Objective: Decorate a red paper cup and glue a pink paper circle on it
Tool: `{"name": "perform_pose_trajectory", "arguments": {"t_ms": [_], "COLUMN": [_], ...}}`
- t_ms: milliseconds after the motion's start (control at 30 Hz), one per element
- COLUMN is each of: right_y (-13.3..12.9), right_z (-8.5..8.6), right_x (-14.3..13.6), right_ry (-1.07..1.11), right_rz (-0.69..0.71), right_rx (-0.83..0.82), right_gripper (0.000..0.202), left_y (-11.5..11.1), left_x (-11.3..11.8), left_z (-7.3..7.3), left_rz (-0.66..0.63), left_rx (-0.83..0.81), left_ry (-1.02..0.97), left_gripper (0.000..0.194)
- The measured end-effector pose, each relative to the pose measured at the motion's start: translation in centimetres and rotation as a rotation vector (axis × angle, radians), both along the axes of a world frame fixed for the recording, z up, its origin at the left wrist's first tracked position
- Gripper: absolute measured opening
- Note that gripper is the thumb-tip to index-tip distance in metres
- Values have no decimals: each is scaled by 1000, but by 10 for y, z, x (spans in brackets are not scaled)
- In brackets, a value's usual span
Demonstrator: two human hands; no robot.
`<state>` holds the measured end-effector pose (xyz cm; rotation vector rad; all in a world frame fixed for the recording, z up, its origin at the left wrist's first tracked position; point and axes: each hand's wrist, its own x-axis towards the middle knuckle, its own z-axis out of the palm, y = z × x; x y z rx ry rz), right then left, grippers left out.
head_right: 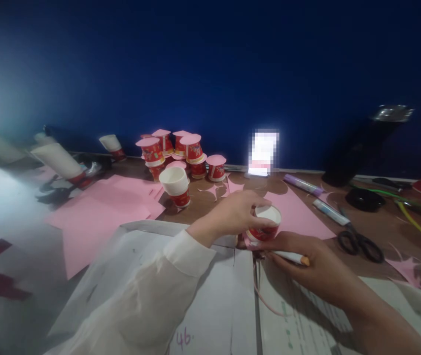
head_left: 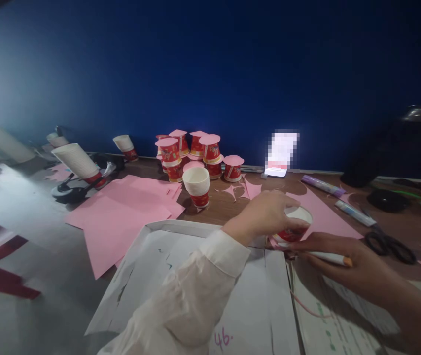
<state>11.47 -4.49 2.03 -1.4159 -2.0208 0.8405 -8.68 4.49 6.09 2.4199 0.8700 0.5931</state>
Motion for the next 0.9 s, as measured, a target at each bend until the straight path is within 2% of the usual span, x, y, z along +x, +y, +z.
{"name": "perform_pose_trajectory", "arguments": {"t_ms": [133, 567, 900], "right_y": [0, 4, 3], "right_z": [0, -4, -4], "right_x": [-5, 2, 12], "right_ry": [-10, -84, -45], "right_rz": [21, 10, -76], "right_rx": [37, -12, -148], "right_gripper": [31, 35, 41], "left_y": [0, 2, 2], "left_x": [0, 0, 1], "left_z": [0, 0, 0], "left_rz": [4, -26, -22], "left_rx": [2, 7, -16], "left_ry": [17, -6, -3], "left_gripper": [27, 29, 28]}}
